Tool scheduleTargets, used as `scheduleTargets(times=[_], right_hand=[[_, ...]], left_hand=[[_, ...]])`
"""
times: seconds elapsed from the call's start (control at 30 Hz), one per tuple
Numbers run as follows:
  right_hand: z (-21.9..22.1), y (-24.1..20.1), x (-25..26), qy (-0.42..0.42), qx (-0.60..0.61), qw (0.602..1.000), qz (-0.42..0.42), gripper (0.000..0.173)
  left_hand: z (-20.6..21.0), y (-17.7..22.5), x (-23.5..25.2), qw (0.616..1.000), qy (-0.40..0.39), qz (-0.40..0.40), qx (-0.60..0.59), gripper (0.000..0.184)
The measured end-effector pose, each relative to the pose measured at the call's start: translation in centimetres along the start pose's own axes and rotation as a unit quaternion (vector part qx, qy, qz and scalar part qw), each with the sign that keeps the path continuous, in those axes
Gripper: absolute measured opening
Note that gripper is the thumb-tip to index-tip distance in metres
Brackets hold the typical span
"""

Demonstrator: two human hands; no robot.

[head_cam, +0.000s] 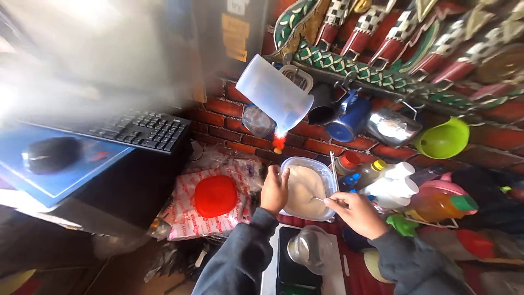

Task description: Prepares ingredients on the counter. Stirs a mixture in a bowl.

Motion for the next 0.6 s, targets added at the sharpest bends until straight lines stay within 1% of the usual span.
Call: scheduleTargets(times=[0.17,0.33,0.5,0.6], right_hand=[[-0.4,0.6,-0.8,0.027,-0.003,1.0,-0.016,0.026],[-1.0,0.8,-2.6,0.068,0.006,0.997,-0.031,0.032],[-0.9,0.9,-7.0,0.106,0.03,0.992,-0.063,0.035],[-0.1,0.8,-10.5,0.086,0.054,0.993,-0.057,0.029]], left_hand=[[0.1,0.0,0.1,1.0,-0.003,0.0,0.015,0.036],[0.2,0.0,0.2,1.0,-0.01,-0.011,0.023,0.034],[0.1,0.4,0.4,1.0,-0.011,-0.018,0.023,0.036],[0.1,0.7,1.2,0.998,-0.023,-0.041,0.032,0.038]])
Point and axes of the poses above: each hand's wrist, its own x-axis towards the middle knuckle, its own z-axis out of the palm, y = z × x, the point moved 5 cm from there along x, towards the middle knuckle, and after that the axes turned 3 degrees about -z, right-handed, at the moved point
